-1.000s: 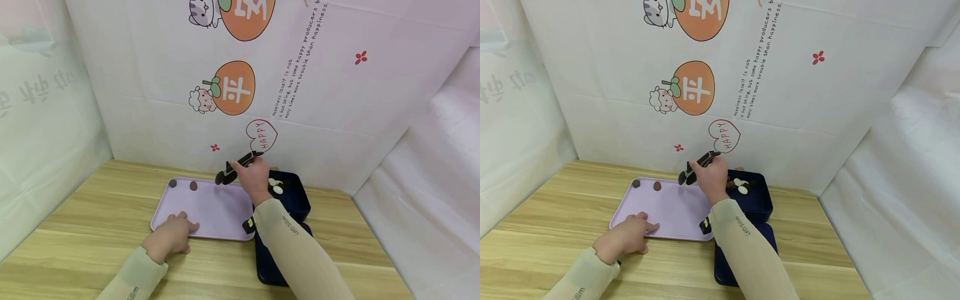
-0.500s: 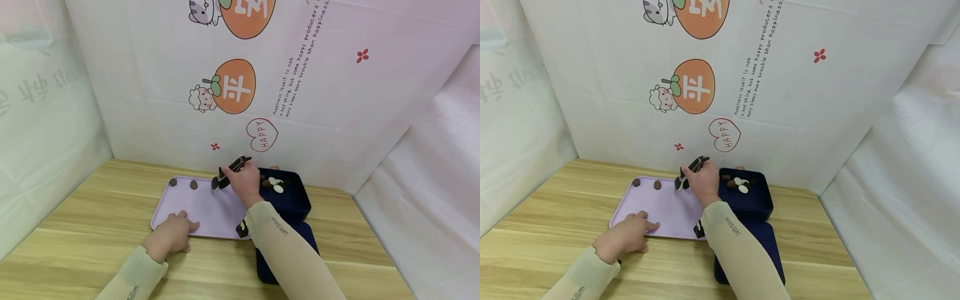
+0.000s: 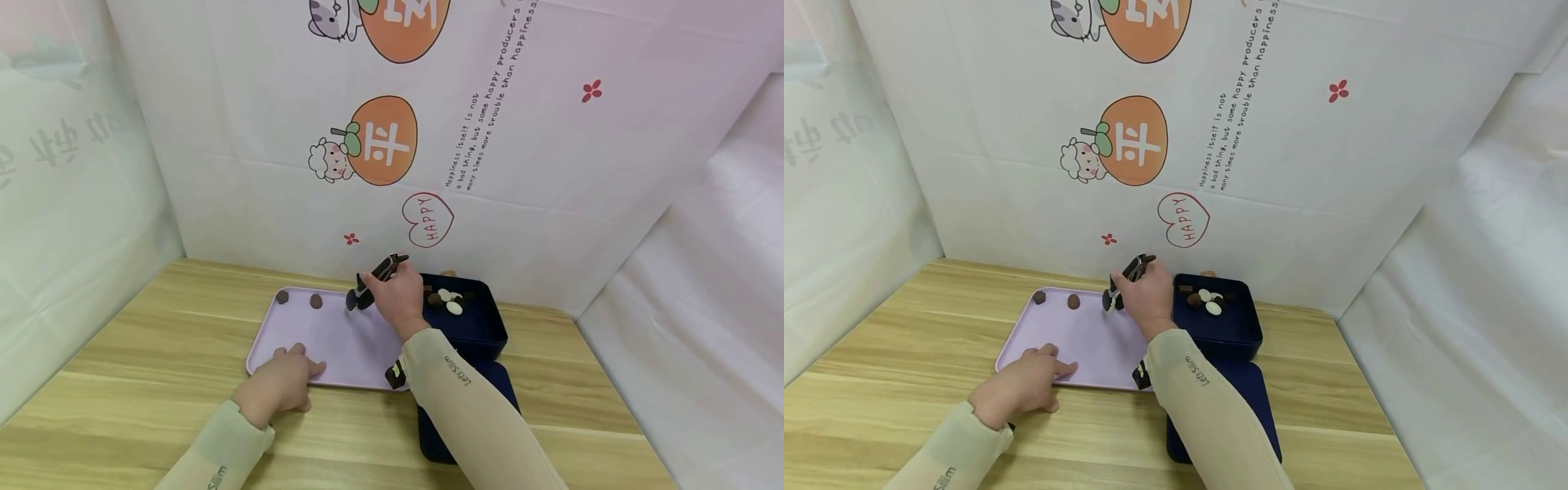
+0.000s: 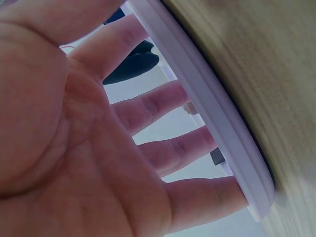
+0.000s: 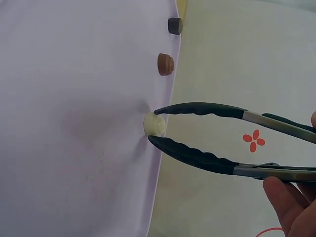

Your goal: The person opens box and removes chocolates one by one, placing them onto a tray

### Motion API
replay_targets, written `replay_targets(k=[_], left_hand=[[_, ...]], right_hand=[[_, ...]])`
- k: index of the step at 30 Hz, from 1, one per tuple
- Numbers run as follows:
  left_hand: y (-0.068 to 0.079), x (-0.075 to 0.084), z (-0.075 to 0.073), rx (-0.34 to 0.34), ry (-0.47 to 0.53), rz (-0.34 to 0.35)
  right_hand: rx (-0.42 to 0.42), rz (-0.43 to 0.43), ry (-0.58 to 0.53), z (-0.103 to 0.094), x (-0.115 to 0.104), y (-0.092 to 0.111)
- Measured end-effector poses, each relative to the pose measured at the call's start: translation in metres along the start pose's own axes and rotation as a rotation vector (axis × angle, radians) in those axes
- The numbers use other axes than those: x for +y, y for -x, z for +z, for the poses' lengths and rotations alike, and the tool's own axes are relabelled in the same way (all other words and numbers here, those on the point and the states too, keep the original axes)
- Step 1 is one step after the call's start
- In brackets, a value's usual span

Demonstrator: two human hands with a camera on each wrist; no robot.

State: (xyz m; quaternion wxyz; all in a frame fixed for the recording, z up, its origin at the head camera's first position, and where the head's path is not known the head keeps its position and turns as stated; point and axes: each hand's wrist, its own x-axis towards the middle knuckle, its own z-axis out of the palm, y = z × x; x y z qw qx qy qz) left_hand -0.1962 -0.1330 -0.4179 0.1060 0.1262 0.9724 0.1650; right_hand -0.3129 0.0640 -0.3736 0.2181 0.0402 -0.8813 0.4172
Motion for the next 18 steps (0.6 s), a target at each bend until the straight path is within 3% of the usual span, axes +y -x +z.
replay_targets(k=[18], left_hand=[[0.001,0.001,-0.001,-0.007,0.008,-0.004]], right_hand=[[0.05,-0.003,-0.078,-0.018,0.005,-0.004]])
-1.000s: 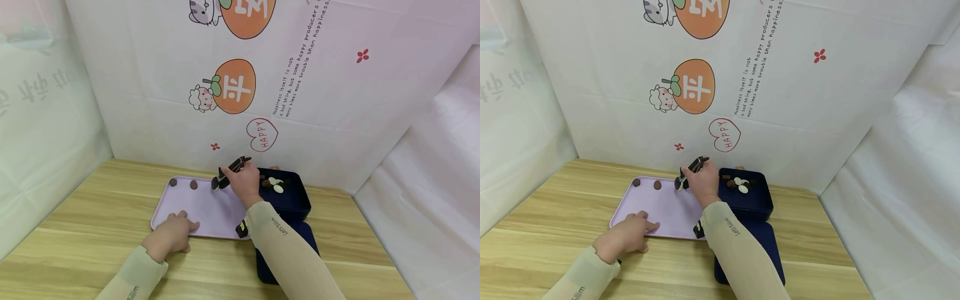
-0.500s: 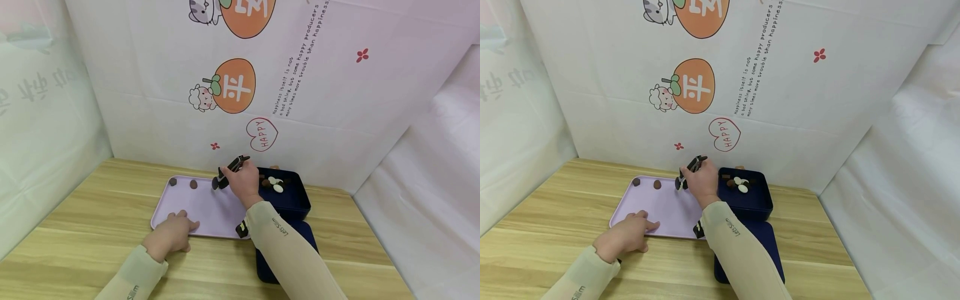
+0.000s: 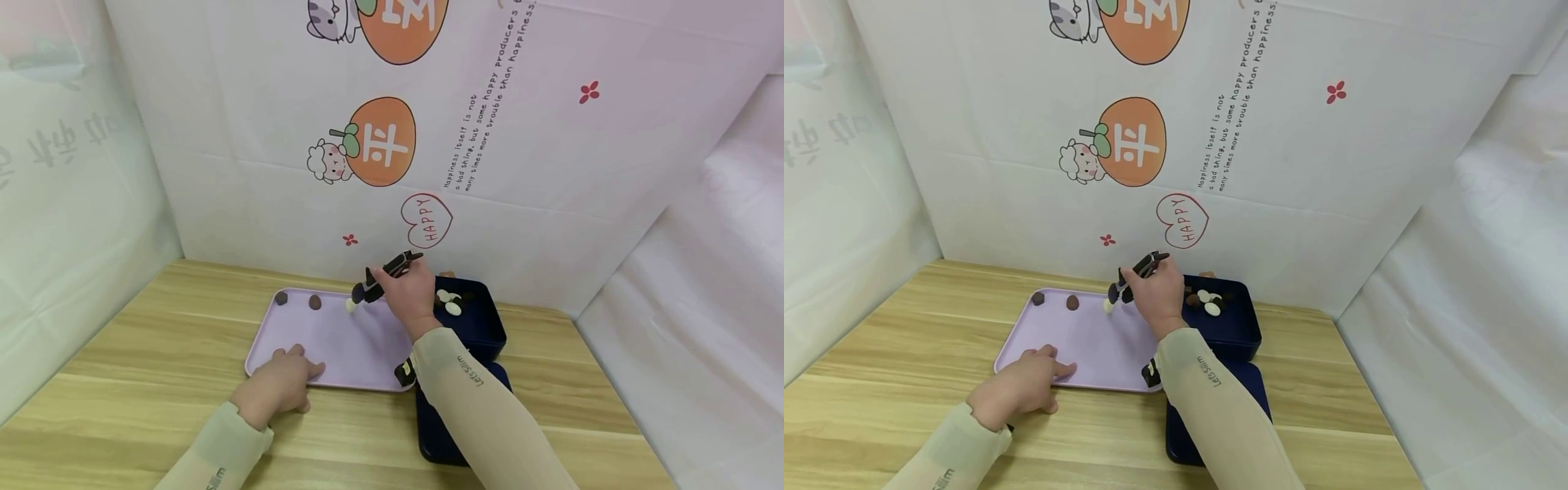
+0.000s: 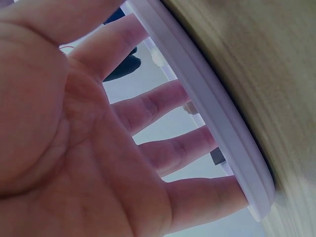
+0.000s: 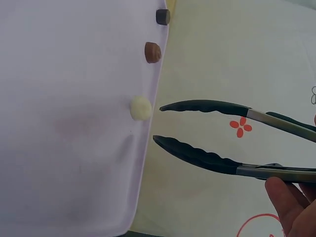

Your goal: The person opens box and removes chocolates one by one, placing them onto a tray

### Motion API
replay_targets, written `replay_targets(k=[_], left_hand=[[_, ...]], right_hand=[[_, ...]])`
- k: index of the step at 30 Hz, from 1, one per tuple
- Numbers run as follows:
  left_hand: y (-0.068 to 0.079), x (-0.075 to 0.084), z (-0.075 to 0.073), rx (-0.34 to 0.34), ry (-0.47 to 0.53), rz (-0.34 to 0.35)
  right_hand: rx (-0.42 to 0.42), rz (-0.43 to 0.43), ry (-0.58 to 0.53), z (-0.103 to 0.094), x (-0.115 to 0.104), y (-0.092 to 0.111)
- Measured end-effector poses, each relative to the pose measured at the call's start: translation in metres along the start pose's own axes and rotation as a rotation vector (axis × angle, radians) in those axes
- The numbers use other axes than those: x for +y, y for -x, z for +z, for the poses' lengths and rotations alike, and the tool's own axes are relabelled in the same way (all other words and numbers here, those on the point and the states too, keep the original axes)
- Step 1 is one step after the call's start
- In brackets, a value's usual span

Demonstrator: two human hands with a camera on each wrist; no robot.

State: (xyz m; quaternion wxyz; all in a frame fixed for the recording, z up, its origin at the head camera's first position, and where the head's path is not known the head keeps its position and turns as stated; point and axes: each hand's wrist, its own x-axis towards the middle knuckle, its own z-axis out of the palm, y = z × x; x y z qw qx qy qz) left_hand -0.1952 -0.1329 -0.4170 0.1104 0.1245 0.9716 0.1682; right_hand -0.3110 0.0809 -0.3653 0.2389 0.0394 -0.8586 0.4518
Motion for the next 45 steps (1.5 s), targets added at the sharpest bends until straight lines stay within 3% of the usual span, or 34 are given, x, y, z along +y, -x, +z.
replay_targets(k=[7,14,17,24,30,37,45], left_hand=[[0.001,0.0,0.0,0.009,0.0,0.016],[0.001,0.0,0.001,0.017,0.004,0.011],[0.002,0.0,0.001,0.019,0.008,0.011],[0.002,0.002,0.0,0.013,0.009,0.007],[0.004,0.004,-0.003,0.007,0.005,0.007],[0.005,0.003,-0.003,0.006,0.016,0.005],[0.004,0.001,-0.001,0.02,0.018,0.016]], right_hand=[[0.0,-0.024,-0.004,-0.022,0.0,-0.008],[0.063,0.097,-0.036,-0.055,0.003,-0.024],[0.108,0.1,-0.032,-0.073,0.008,-0.03],[0.168,0.122,0.089,-0.119,0.038,-0.039],[0.106,0.202,0.192,-0.15,0.066,-0.04],[0.067,0.223,0.241,-0.165,0.09,-0.04],[0.03,0.288,0.204,-0.161,0.102,-0.041]])
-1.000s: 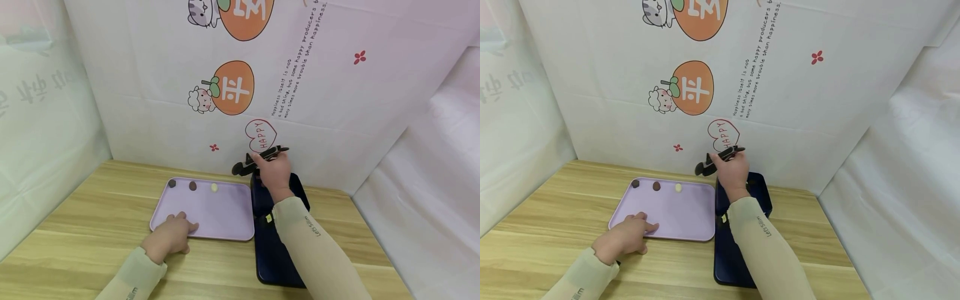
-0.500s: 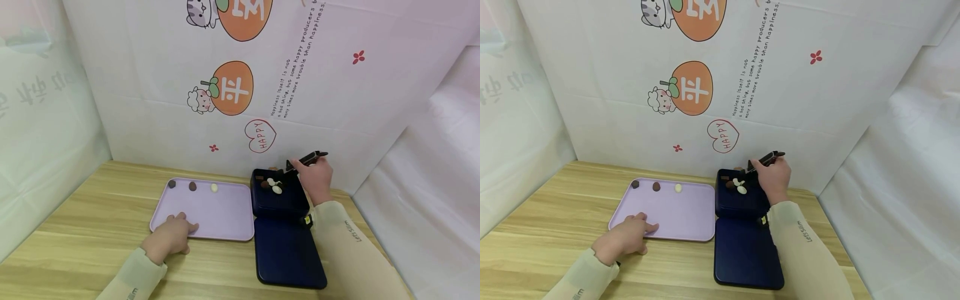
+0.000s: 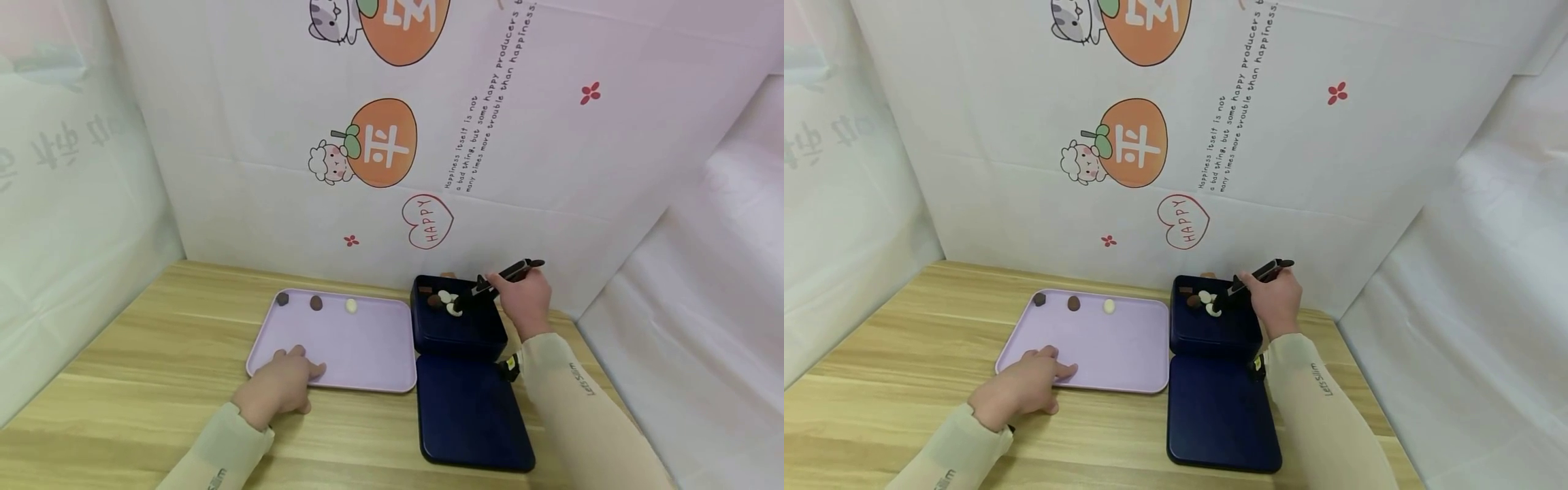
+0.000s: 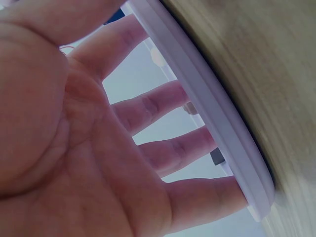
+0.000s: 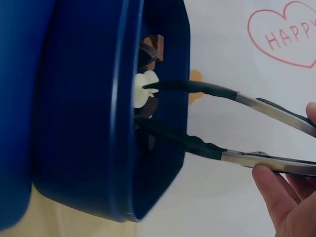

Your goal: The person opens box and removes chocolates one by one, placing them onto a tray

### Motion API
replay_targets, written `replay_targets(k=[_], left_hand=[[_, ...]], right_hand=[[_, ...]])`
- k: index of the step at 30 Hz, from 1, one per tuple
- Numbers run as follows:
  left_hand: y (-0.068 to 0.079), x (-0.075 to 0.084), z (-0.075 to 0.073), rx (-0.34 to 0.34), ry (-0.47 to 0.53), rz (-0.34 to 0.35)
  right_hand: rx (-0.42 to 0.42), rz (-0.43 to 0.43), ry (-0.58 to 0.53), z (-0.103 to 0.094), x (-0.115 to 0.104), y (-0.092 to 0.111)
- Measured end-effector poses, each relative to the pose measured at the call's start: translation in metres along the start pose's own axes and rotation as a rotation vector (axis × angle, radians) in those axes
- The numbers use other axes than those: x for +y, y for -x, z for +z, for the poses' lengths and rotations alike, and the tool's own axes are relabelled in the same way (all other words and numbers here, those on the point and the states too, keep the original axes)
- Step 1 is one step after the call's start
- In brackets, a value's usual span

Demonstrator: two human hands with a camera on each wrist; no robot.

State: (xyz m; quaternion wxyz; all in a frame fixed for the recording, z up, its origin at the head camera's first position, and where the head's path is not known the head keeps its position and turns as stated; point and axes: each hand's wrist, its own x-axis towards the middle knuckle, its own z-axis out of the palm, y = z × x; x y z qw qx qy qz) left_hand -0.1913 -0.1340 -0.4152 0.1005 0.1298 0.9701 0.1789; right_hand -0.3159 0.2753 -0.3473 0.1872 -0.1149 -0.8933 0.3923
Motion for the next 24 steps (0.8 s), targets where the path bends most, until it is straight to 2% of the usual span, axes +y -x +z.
replay_targets(k=[7,15,18,24], left_hand=[[-0.001,0.001,0.0,0.006,-0.005,0.003],[0.0,0.003,-0.002,0.0,-0.009,-0.004],[0.0,0.003,-0.002,0.001,-0.003,-0.001],[0.0,0.001,0.0,0.003,0.001,0.006]], right_hand=[[-0.023,0.044,-0.058,0.003,0.005,-0.003],[-0.028,-0.048,0.08,-0.003,0.0,0.0],[-0.03,-0.163,0.14,-0.004,0.0,0.004],[-0.067,-0.561,0.333,0.002,-0.003,0.021]])
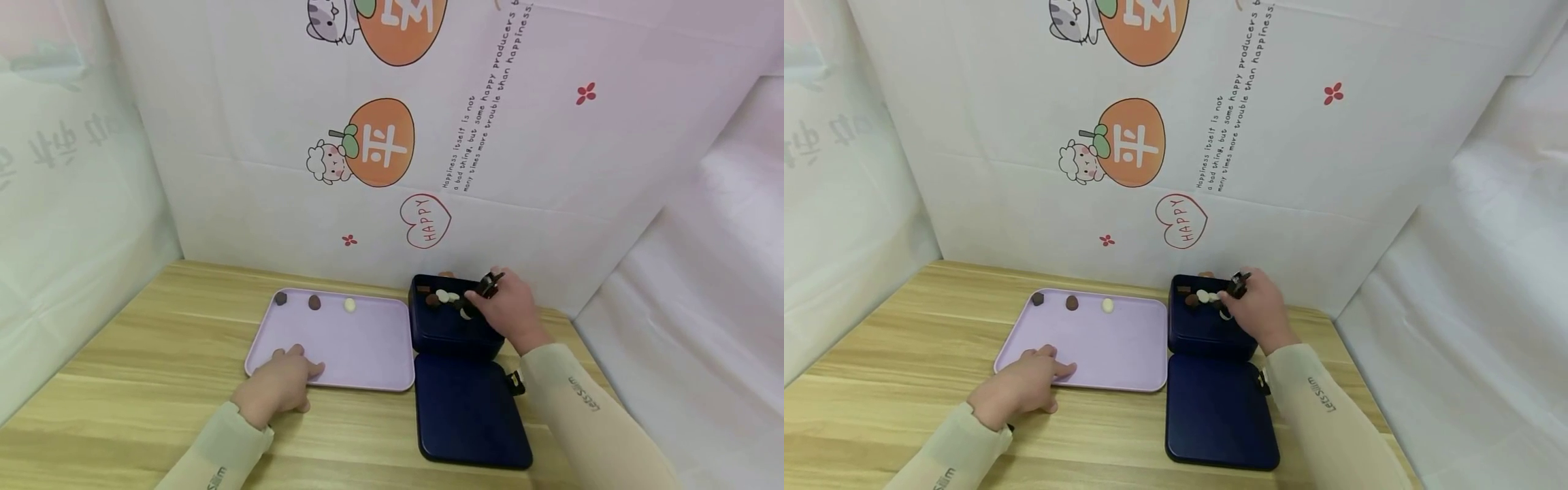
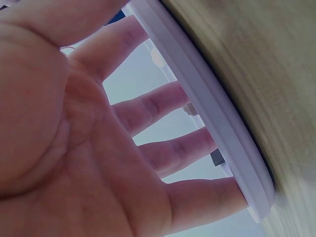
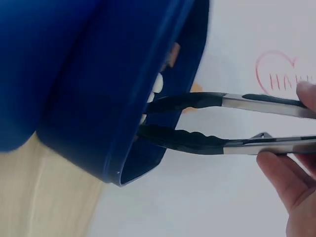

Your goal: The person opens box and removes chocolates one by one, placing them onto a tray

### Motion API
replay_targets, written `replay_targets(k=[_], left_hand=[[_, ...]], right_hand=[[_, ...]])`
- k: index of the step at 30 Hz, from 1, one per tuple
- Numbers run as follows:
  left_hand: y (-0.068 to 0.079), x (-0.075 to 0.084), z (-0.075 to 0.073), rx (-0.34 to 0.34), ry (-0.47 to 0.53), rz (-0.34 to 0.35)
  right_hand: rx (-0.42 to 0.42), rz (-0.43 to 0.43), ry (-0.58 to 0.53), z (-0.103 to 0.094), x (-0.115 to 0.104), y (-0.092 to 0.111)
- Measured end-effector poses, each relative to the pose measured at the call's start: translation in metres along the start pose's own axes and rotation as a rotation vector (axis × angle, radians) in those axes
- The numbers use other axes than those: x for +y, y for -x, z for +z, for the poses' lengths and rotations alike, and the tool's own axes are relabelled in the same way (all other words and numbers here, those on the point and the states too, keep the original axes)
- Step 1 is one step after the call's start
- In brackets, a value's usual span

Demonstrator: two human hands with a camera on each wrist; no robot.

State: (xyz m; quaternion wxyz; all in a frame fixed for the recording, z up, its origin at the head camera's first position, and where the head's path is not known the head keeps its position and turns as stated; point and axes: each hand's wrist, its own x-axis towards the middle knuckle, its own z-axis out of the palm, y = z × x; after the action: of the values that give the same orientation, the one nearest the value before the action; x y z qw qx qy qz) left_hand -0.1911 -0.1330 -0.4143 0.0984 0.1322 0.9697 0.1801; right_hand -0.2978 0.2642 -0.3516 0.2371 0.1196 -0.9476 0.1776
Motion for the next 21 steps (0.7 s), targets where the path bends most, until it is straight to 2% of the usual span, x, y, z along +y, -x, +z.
replay_targets(k=[2,4,8,14,21], left_hand=[[0.0,-0.001,0.001,0.001,-0.003,0.002],[-0.001,-0.002,0.001,0.002,-0.004,0.005],[-0.001,-0.002,0.002,0.0,-0.005,0.004],[-0.002,-0.002,0.002,0.006,-0.003,-0.001],[-0.001,-0.002,0.002,0.003,-0.002,0.002]], right_hand=[[-0.027,-0.112,0.035,0.001,-0.007,0.004],[-0.039,-0.188,0.046,0.002,-0.013,0.008],[-0.028,-0.233,0.022,0.001,-0.022,0.012],[0.029,-0.119,-0.066,-0.003,-0.024,0.01],[0.024,0.136,-0.14,-0.005,-0.013,0.008]])
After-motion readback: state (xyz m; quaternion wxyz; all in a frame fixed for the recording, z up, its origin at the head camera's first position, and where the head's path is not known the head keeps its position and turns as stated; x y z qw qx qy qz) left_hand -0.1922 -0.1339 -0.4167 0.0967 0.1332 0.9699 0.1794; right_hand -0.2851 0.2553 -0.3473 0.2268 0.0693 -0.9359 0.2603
